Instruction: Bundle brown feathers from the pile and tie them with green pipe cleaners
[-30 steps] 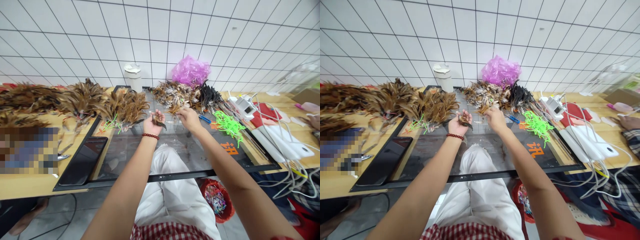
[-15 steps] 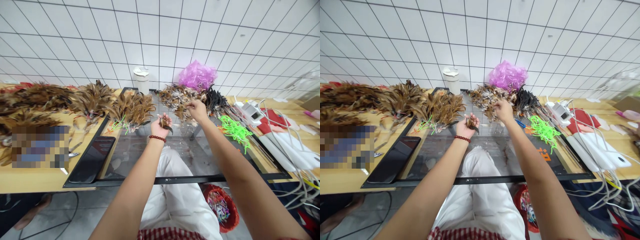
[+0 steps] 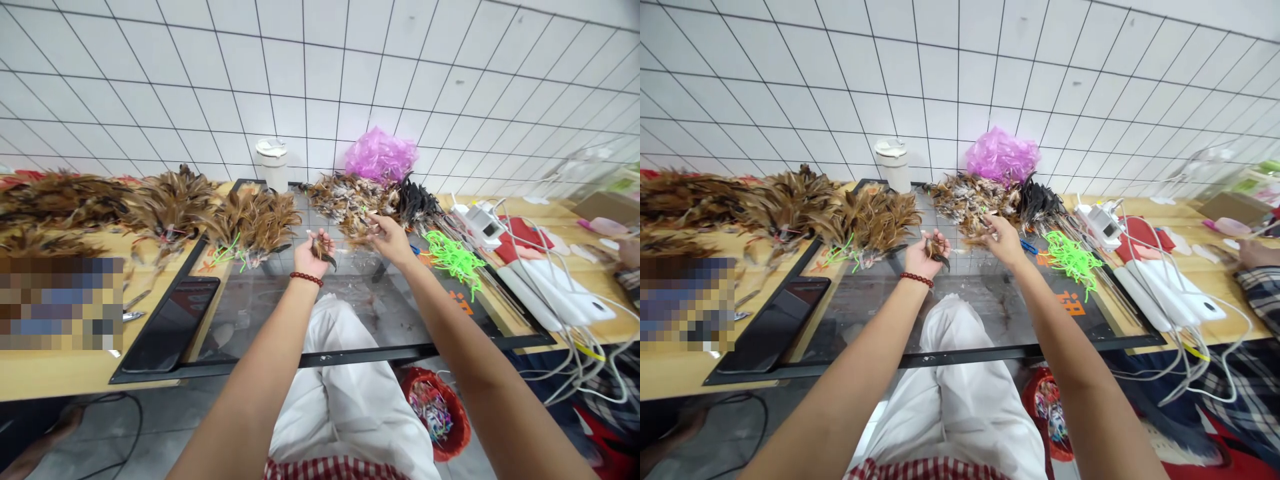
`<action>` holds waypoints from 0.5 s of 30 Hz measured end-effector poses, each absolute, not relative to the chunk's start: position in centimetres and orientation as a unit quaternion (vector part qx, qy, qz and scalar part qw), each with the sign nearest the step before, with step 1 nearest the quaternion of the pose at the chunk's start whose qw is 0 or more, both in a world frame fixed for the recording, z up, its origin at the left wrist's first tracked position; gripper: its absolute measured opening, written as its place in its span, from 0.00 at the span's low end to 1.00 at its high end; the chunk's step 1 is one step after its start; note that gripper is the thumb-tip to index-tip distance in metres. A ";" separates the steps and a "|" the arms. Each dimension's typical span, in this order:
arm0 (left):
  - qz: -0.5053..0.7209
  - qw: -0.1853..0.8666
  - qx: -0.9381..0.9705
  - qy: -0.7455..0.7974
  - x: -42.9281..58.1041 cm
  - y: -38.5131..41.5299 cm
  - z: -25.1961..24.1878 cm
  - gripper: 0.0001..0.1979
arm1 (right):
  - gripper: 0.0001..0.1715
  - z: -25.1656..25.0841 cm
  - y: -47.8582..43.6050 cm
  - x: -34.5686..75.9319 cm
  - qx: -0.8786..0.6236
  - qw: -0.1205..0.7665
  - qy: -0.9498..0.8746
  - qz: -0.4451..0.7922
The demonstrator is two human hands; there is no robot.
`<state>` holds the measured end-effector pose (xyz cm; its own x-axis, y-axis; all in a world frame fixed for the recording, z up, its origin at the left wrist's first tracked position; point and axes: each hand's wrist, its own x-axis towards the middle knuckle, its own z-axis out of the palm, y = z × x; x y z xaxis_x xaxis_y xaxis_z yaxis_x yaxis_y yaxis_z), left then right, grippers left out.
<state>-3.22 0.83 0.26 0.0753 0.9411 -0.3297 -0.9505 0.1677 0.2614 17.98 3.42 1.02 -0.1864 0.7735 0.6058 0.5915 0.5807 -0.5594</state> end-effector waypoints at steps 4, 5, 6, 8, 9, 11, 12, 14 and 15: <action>0.642 0.735 -0.013 0.216 -2.9 0.6 0.6 0.13 | 0.17 0.9 2.4 18.7 -0.499 0.467 -0.729 0.034; 0.641 0.736 -0.013 0.216 -2.9 0.6 0.6 0.13 | 0.14 0.7 2.0 18.8 -0.517 0.457 -0.723 0.028; 0.640 0.737 -0.012 0.218 -2.9 0.6 0.5 0.13 | 0.12 0.5 1.7 18.9 -0.532 0.435 -0.726 0.026; 0.638 0.737 -0.008 0.222 -2.8 0.8 0.3 0.14 | 0.10 0.2 1.0 19.0 -0.546 0.363 -0.755 0.020; 0.638 0.737 -0.005 0.224 -2.8 0.8 0.2 0.14 | 0.10 0.1 0.8 19.1 -0.550 0.328 -0.768 0.015; 0.639 0.735 -0.002 0.226 -2.9 1.0 0.0 0.14 | 0.11 0.1 0.5 19.2 -0.566 0.284 -0.774 -0.008; 0.641 0.734 -0.002 0.225 -2.9 1.0 0.0 0.14 | 0.13 0.1 0.5 19.4 -0.580 0.279 -0.765 -0.023; 0.641 0.734 -0.002 0.224 -2.9 1.0 -0.1 0.14 | 0.16 0.1 0.7 19.5 -0.605 0.279 -0.744 -0.047; 0.640 0.735 0.000 0.224 -2.9 1.0 0.0 0.14 | 0.17 0.0 0.8 19.5 -0.609 0.275 -0.742 -0.051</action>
<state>-2.89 0.98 -0.03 0.0794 0.9407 -0.3297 -0.9409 0.1800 0.2870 19.48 0.84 -0.03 -0.1067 0.8758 0.4707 0.9320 0.2530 -0.2594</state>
